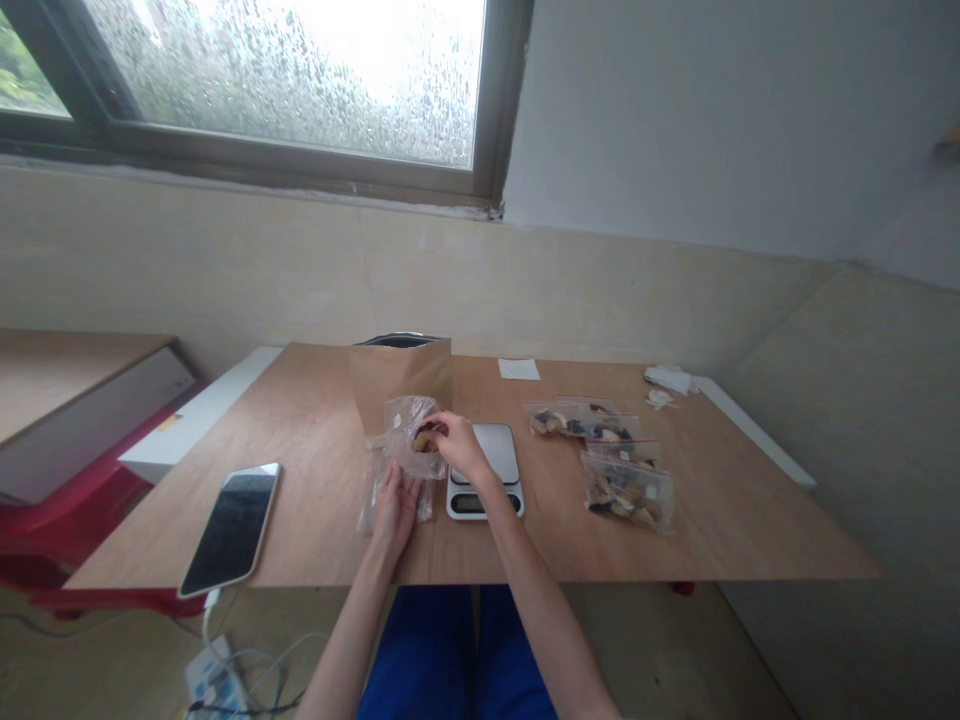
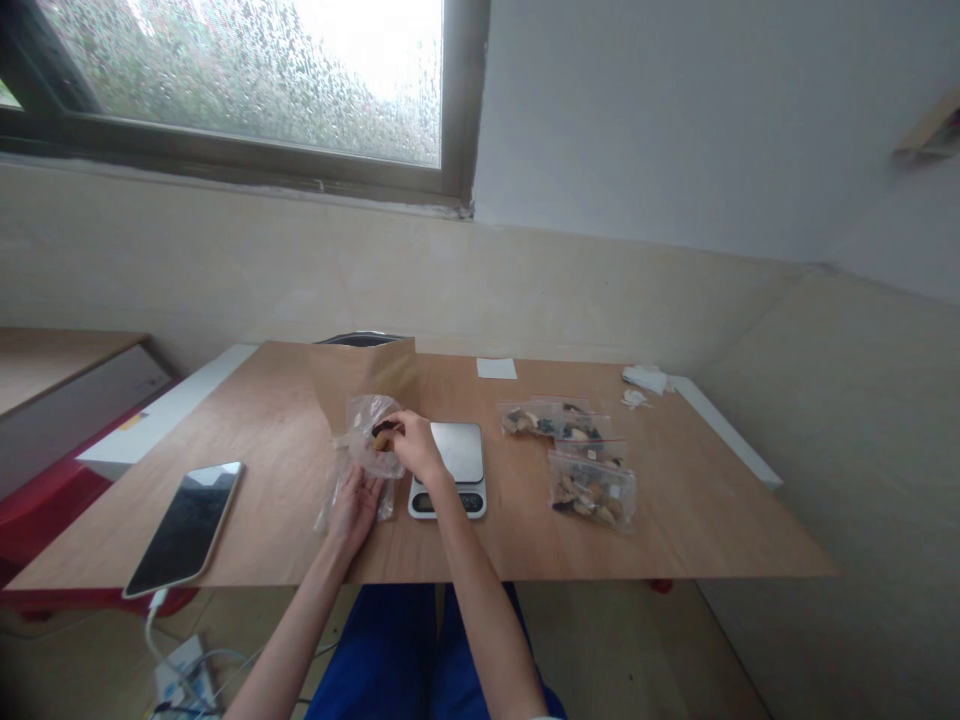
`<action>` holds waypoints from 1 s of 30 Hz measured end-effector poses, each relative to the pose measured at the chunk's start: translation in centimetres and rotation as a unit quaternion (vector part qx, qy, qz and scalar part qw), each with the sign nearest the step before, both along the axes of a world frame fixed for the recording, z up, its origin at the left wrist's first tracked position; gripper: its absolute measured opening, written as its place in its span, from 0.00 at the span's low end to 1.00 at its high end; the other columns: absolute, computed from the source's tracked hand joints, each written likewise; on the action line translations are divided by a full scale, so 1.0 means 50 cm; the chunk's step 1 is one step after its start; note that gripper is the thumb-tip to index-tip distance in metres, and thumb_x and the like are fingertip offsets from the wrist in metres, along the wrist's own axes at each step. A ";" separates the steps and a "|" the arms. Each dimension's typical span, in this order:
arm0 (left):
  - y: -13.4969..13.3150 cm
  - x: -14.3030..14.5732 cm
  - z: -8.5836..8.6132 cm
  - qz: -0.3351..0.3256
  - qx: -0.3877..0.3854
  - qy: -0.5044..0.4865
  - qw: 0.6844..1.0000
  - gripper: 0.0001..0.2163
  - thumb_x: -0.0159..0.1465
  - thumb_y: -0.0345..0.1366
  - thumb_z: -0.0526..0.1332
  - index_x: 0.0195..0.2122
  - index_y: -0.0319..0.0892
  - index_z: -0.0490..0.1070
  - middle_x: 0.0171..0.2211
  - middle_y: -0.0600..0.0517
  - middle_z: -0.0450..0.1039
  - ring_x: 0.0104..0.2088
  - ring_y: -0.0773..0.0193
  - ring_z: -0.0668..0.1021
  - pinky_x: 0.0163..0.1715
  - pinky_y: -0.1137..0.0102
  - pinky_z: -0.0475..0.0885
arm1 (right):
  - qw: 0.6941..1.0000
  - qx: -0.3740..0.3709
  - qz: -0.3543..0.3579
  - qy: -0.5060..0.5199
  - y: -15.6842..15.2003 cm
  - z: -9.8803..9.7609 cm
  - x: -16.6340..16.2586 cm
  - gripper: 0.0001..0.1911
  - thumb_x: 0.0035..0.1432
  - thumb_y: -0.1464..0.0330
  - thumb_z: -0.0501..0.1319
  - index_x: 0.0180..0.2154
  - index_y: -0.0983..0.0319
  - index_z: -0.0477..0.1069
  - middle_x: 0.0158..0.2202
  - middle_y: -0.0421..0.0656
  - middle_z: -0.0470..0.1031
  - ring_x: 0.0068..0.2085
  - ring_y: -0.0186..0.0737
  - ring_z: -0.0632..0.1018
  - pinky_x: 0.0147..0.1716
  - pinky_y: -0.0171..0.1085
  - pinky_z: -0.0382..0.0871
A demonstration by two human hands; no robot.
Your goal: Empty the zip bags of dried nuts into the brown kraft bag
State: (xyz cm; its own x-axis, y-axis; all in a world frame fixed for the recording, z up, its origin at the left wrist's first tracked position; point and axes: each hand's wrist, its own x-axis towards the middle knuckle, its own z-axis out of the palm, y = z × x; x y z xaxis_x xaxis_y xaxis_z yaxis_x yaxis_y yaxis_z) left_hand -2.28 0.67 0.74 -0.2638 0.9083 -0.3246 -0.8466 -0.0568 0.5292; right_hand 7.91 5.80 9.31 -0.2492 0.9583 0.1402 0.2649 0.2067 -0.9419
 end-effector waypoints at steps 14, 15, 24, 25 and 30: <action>-0.006 0.004 0.024 -0.024 -0.014 0.022 0.999 0.12 0.65 0.30 0.50 0.40 0.39 0.73 0.42 0.47 0.76 0.45 0.65 0.76 0.45 0.71 0.71 | 0.970 0.213 -0.056 0.103 0.101 0.176 -0.004 0.06 0.57 0.70 0.55 0.35 0.62 0.71 0.40 0.43 0.74 0.41 0.34 0.75 0.43 0.32 0.67; -0.006 0.004 0.024 -0.024 -0.014 0.023 0.999 0.11 0.64 0.30 0.50 0.40 0.39 0.73 0.42 0.46 0.76 0.45 0.65 0.76 0.45 0.71 0.71 | 0.962 0.243 -0.072 0.100 0.115 0.187 -0.019 0.07 0.59 0.71 0.54 0.36 0.63 0.71 0.41 0.43 0.73 0.41 0.33 0.74 0.43 0.31 0.66; -0.003 0.003 0.024 -0.033 -0.014 0.018 0.999 0.11 0.64 0.30 0.51 0.40 0.39 0.73 0.42 0.45 0.76 0.45 0.63 0.76 0.47 0.68 0.71 | 0.953 0.289 -0.038 -0.086 0.192 0.175 -0.095 0.13 0.60 0.78 0.49 0.37 0.64 0.71 0.41 0.44 0.71 0.44 0.33 0.72 0.47 0.30 0.62; -0.003 0.003 0.023 -0.033 -0.017 0.019 0.999 0.11 0.64 0.30 0.51 0.40 0.39 0.73 0.42 0.45 0.76 0.45 0.63 0.76 0.46 0.68 0.71 | 0.952 0.287 -0.023 -0.101 0.192 0.171 -0.095 0.13 0.60 0.79 0.49 0.37 0.65 0.71 0.41 0.44 0.71 0.44 0.33 0.72 0.47 0.31 0.62; -0.002 0.002 0.018 -0.040 -0.013 0.027 0.999 0.10 0.63 0.31 0.52 0.41 0.39 0.72 0.43 0.44 0.75 0.46 0.62 0.76 0.46 0.68 0.71 | 0.952 0.257 0.030 -0.164 0.187 0.180 -0.089 0.11 0.58 0.79 0.52 0.37 0.66 0.71 0.40 0.46 0.74 0.44 0.36 0.73 0.46 0.33 0.63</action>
